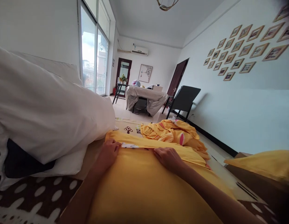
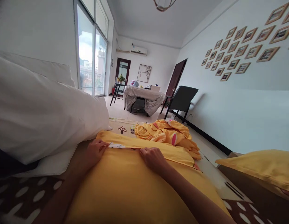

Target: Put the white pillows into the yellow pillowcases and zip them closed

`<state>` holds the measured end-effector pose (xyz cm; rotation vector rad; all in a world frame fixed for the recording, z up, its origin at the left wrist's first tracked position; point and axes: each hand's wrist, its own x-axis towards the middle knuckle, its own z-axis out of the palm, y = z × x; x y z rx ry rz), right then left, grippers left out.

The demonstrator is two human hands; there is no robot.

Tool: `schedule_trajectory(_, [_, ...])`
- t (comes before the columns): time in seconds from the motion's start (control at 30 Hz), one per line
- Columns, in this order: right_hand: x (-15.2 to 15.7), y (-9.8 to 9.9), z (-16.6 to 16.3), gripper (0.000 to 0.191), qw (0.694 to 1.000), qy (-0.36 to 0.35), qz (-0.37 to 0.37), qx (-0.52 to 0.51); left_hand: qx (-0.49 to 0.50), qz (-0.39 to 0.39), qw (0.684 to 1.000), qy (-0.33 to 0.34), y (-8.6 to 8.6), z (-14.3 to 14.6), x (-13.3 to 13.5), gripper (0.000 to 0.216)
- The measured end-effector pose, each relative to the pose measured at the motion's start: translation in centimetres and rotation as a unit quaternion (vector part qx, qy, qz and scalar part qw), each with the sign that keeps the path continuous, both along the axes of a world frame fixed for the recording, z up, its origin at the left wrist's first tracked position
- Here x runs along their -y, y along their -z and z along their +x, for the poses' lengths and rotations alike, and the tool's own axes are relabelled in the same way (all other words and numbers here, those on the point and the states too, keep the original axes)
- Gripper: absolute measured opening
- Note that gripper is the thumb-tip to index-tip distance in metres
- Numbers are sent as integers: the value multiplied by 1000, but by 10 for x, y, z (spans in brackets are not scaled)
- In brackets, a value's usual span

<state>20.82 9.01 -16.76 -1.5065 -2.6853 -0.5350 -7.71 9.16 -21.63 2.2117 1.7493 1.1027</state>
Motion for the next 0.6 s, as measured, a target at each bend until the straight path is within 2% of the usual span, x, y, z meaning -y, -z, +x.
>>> schedule_trajectory(0.07, [9,0,10,30,998,38,-22,-46,-44,25,999,8,-10,9,13,28])
schedule_trajectory(0.13, [16,-1,20,30,994,59,-34,-86,-71,31,995,60,-24,23,29,28])
schedule_trajectory(0.23, [19,-2,27,32,990,63,-46,-114,-120,13,985,125,-46,49,44,32])
schedule_trajectory(0.3, [17,-5,26,31,990,52,-51,-117,-173,-4,974,146,-58,67,43,36])
schedule_trajectory(0.37, [12,-7,22,28,990,51,-54,-121,-233,-25,962,142,-67,83,36,36])
schedule_trajectory(0.47, [3,-8,11,24,987,65,-45,-140,-285,-40,953,94,-72,103,24,32])
schedule_trajectory(0.6, [-4,-4,-1,24,985,61,-25,-160,-276,-33,960,45,-59,121,18,34])
